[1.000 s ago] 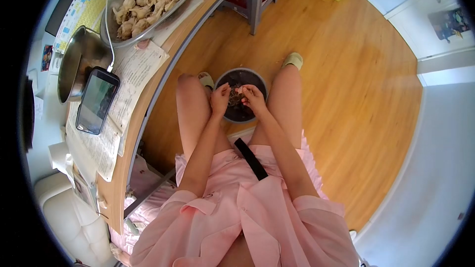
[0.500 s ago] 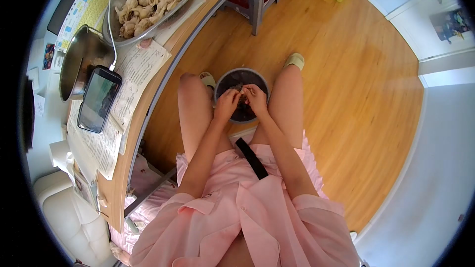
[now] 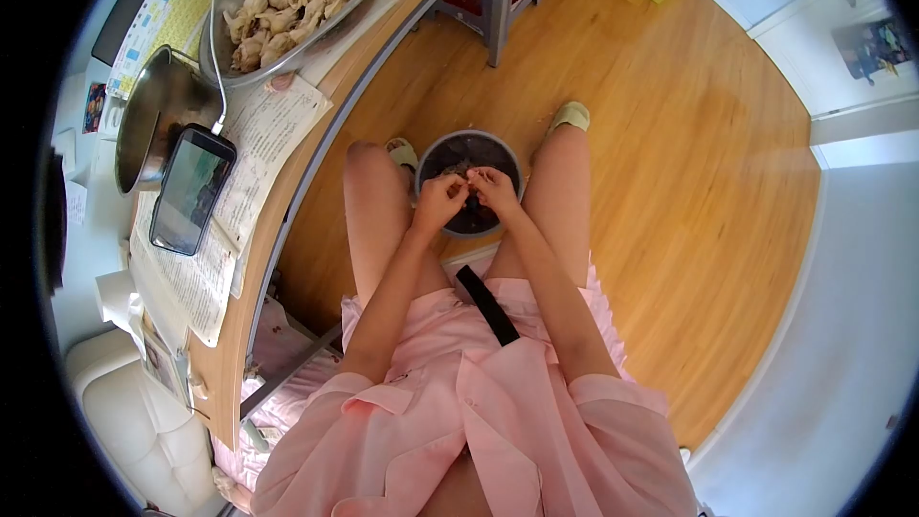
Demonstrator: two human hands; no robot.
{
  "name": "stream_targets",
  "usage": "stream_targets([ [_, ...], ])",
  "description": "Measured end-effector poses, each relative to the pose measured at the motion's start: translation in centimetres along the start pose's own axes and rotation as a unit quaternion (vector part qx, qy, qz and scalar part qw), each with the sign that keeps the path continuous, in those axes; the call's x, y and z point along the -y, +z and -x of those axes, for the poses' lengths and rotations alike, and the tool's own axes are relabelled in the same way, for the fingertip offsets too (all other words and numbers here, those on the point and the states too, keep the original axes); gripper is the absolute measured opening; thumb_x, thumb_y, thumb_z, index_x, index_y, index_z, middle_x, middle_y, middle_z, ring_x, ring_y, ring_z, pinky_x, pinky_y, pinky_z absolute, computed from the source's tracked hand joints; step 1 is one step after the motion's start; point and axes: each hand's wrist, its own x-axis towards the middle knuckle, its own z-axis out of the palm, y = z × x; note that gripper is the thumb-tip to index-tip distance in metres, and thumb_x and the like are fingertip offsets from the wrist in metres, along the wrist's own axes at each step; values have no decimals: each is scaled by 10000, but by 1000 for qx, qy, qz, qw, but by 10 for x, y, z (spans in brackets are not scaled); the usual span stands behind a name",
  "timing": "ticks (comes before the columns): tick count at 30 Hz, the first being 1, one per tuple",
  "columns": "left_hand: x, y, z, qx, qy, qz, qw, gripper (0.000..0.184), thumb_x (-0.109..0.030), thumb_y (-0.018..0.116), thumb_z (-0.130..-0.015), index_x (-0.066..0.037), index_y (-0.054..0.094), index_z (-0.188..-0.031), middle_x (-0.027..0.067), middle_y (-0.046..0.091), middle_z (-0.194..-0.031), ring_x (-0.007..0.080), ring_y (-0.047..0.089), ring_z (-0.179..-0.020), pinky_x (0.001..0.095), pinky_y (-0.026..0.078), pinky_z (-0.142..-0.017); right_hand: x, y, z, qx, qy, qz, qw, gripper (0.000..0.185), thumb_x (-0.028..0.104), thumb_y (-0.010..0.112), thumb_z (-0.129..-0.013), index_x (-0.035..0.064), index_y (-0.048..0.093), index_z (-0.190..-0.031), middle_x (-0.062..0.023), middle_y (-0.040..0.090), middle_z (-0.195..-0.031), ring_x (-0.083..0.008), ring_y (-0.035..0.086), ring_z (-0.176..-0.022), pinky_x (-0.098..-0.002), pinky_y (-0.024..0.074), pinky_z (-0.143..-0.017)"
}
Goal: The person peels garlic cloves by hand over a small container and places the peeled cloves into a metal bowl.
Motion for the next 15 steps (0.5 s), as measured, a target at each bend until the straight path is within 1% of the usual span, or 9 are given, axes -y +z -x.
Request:
stream_targets([
  [4, 6, 3, 0, -6, -17, 45, 999, 121, -57, 643, -724, 43, 577, -707, 157, 595, -614, 202, 617, -566, 300, 473, -535, -2, -4, -1, 27, 19, -17, 999, 313, 303, 660, -830, 22, 609, -958, 23, 510, -671, -41, 418, -525, -174, 330, -455],
  [8, 4, 1, -1, -8, 13, 19, 1000, 136, -55, 647, -723, 43, 558, -692, 150, 585, -608, 187, 597, -542, 293, 464, -520, -2, -3, 0, 44, 20, -18, 999, 307, 288, 650, -840, 13, 614, -972, 25, 507, -679, -41, 420, -531, -172, 331, -460],
  [11, 4, 1, -1, -16, 33, 5, 999, 146, -53, 649, -722, 40, 544, -684, 146, 575, -603, 179, 579, -523, 291, 456, -510, 2, -2, 3, 55, 23, 3, 998, 330, 299, 603, -873, 6, 591, -1026, 36, 473, -699, -33, 358, -524, -173, 285, -459],
  [13, 4, 1, -1, -18, 36, 11, 999, 156, -55, 654, -720, 40, 536, -684, 142, 567, -597, 173, 569, -513, 290, 449, -504, 5, -4, 4, 81, 20, 6, 997, 348, 292, 594, -880, 4, 581, -1075, 37, 477, -717, -34, 355, -531, -172, 283, -463],
  [15, 5, 1, -1, -9, 20, 16, 1000, 161, -61, 658, -726, 40, 537, -691, 131, 555, -581, 157, 565, -517, 285, 442, -498, 6, -7, 3, 98, 22, 6, 995, 364, 286, 585, -887, 5, 569, -1118, 39, 478, -733, -35, 352, -538, -172, 282, -467],
])
